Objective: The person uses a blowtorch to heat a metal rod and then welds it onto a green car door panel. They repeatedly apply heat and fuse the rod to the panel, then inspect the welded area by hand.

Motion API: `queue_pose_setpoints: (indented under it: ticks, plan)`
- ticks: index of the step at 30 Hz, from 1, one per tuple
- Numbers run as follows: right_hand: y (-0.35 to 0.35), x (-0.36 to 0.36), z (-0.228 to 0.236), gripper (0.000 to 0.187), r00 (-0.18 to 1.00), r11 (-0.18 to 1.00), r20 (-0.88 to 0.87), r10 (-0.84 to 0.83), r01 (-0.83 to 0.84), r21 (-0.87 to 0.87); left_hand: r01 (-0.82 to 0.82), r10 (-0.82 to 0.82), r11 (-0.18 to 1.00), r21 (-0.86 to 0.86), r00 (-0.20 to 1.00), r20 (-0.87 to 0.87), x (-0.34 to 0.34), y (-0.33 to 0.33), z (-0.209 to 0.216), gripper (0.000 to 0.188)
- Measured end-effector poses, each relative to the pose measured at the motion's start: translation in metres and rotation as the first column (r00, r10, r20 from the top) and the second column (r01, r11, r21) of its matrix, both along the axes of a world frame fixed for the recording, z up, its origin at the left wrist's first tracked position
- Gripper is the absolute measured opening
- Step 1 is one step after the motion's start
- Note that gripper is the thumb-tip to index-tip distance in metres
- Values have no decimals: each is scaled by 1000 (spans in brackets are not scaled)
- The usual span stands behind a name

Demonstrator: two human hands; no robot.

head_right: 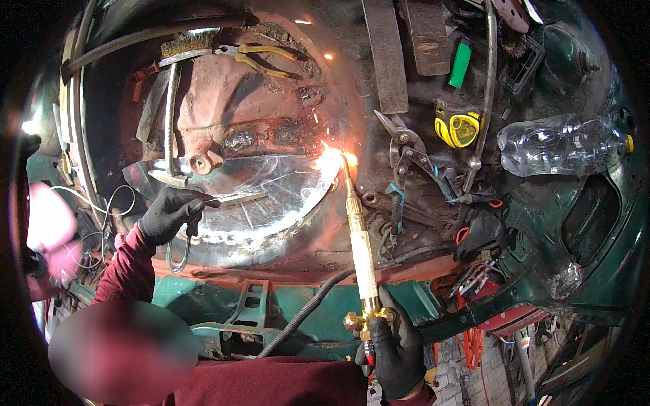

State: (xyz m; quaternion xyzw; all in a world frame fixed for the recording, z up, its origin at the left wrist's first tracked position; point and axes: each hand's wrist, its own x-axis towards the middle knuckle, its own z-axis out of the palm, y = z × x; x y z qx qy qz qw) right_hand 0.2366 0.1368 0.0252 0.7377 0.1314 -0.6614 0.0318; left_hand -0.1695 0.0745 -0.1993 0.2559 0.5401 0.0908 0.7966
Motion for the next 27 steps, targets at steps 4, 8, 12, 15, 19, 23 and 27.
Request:
queue_pose_setpoints:
  ticks: [4,8,12,15,19,23,27]
  plan:
    - [-2,2,-1,68,1000,1000,-9,17,-17,12,-19,19,1000,-20,1000,8,0,0,-1,62]
    - [-5,9,-1,69,1000,999,0,31,-31,-18,-6,6,1000,8,1000,-8,-1,-4,-4,63]
    - [-7,12,-1,70,999,999,3,35,-35,-27,-4,4,1000,-12,1000,-12,0,0,-1,62]
    - [-3,15,2,82,999,998,-33,-32,31,-55,-47,47,997,-54,999,8,0,0,5,56]
    - [-28,41,22,112,999,988,-34,-40,45,146,-24,23,998,-62,1000,-16,-4,11,25,47]
    - [-47,81,51,107,999,968,-29,-35,41,248,50,-58,997,-56,986,-154,-9,28,63,37]
    - [-61,103,59,108,979,945,-161,-129,170,279,222,-91,921,321,922,-376,-6,26,68,27]
